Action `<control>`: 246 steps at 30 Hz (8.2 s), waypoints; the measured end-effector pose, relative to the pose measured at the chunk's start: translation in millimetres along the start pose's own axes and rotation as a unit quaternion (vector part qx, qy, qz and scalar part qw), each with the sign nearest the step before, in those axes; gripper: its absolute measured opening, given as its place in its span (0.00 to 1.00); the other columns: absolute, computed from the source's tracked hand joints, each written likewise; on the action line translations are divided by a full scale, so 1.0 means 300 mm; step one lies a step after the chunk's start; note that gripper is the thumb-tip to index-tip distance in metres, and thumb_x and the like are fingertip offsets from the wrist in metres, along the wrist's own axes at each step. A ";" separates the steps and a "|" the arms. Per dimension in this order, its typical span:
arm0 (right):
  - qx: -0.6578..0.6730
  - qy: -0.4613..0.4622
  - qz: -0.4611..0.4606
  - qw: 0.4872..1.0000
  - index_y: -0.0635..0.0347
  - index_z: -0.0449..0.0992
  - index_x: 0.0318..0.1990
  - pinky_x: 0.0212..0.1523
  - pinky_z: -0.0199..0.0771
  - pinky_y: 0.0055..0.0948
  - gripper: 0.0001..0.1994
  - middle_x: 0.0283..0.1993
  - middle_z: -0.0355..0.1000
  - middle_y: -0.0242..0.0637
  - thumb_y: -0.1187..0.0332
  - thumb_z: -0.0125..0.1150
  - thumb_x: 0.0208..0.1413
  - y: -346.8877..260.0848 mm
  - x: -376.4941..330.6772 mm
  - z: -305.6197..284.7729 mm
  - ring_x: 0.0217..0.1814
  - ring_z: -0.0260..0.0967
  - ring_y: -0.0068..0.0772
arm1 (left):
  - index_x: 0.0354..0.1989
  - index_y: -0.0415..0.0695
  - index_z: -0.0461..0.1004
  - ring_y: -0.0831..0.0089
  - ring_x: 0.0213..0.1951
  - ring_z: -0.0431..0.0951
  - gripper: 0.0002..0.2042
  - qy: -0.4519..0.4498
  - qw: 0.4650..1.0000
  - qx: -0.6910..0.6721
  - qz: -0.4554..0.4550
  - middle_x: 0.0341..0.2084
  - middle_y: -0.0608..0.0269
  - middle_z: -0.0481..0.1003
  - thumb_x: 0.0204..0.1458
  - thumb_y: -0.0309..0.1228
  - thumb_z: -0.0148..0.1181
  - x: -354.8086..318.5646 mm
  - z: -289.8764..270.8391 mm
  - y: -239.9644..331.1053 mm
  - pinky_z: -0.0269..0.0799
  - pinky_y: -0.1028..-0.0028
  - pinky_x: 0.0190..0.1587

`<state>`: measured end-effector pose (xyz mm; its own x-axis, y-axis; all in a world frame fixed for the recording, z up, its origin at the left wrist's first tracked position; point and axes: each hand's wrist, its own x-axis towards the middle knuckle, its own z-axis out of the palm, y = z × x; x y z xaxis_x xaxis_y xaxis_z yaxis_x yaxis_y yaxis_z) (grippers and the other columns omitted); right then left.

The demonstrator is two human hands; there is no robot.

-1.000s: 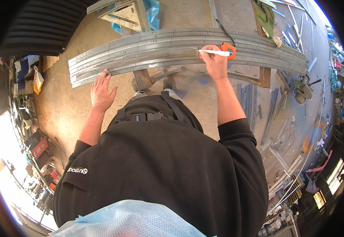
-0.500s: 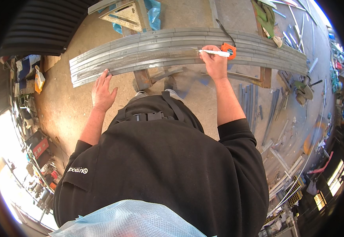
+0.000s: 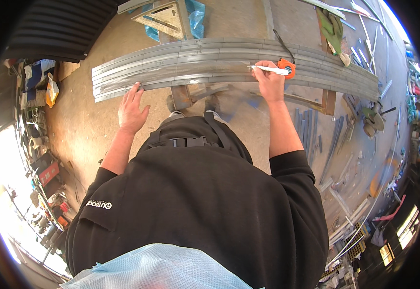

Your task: The person measures and marks multiple metal bars on a workbench using a tape measure, a speed square, and a marker. They repeatedly position the tools, mark measurement points, and reposition the bars to continue marking along their length.

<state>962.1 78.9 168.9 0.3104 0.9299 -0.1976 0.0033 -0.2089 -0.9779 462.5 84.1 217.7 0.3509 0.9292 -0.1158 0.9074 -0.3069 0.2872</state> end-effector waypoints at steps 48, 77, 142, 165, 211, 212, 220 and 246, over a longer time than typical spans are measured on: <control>-0.011 -0.002 -0.005 1.000 0.66 0.81 0.48 0.41 0.80 0.22 0.04 0.38 0.83 0.32 0.76 0.67 0.70 -0.017 -0.002 -0.003 0.39 0.79 0.19 | 0.70 0.45 0.75 0.49 0.75 0.69 0.32 0.001 1.000 -0.027 -0.007 0.80 0.62 0.65 0.55 0.31 0.77 -0.007 0.004 -0.005 0.70 0.54 0.76; -0.029 0.004 -0.025 0.999 0.65 0.82 0.47 0.44 0.80 0.24 0.04 0.39 0.83 0.31 0.75 0.69 0.69 -0.006 -0.002 0.014 0.40 0.79 0.19 | 0.72 0.46 0.72 0.50 0.77 0.67 0.34 -0.010 1.000 -0.002 -0.006 0.82 0.62 0.63 0.55 0.31 0.76 -0.008 0.016 -0.011 0.70 0.55 0.77; -0.029 0.024 -0.037 0.999 0.66 0.82 0.46 0.40 0.79 0.22 0.05 0.37 0.83 0.31 0.76 0.70 0.67 0.010 -0.009 0.018 0.38 0.79 0.17 | 0.72 0.44 0.72 0.49 0.78 0.65 0.34 -0.020 1.000 -0.006 -0.014 0.82 0.59 0.62 0.56 0.33 0.76 0.002 0.015 -0.016 0.69 0.53 0.77; 0.004 0.045 -0.012 0.999 0.64 0.81 0.43 0.37 0.75 0.23 0.04 0.35 0.81 0.29 0.75 0.68 0.65 0.027 -0.056 -0.023 0.35 0.76 0.16 | 0.71 0.45 0.73 0.52 0.77 0.67 0.32 -0.017 1.000 0.017 -0.005 0.79 0.60 0.66 0.58 0.36 0.75 0.009 0.002 -0.018 0.70 0.54 0.75; -0.315 -0.076 -0.226 0.919 0.53 0.74 0.65 0.68 0.78 0.44 0.31 0.60 0.84 0.36 0.79 0.75 0.53 -0.077 0.008 0.015 0.66 0.80 0.47 | 0.50 0.44 0.75 0.50 0.59 0.79 0.20 -0.110 0.987 0.055 0.104 0.50 0.53 0.79 0.48 0.31 0.73 0.411 -0.050 -0.054 0.77 0.53 0.63; -0.295 -0.073 -0.218 0.927 0.54 0.74 0.64 0.66 0.78 0.42 0.29 0.59 0.84 0.37 0.79 0.73 0.55 -0.073 0.012 0.017 0.63 0.81 0.45 | 0.50 0.45 0.75 0.50 0.58 0.79 0.20 -0.098 0.988 0.042 0.112 0.49 0.53 0.78 0.48 0.30 0.73 0.408 -0.048 -0.052 0.77 0.53 0.62; -0.224 -0.069 -0.104 0.967 0.52 0.74 0.60 0.56 0.80 0.45 0.18 0.47 0.86 0.36 0.76 0.67 0.64 -0.071 0.060 0.035 0.54 0.83 0.48 | 0.45 0.44 0.76 0.48 0.56 0.79 0.16 -0.109 0.987 0.039 0.110 0.48 0.52 0.79 0.49 0.29 0.74 0.417 -0.041 -0.047 0.77 0.53 0.61; -0.036 -0.246 0.059 0.967 0.62 0.74 0.62 0.47 0.75 0.24 0.16 0.45 0.83 0.32 0.78 0.65 0.70 -0.254 0.088 0.191 0.46 0.76 0.18 | 0.45 0.48 0.81 0.48 0.47 0.85 0.14 -0.147 0.980 0.004 -0.132 0.37 0.55 0.84 0.49 0.34 0.71 -0.028 -0.283 -0.002 0.80 0.51 0.50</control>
<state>915.5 136.8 234.4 -0.1773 0.9263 -0.3325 0.0674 -0.3257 -0.9431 439.3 94.1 299.3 0.1536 0.8769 -0.4554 0.9770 -0.0659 0.2026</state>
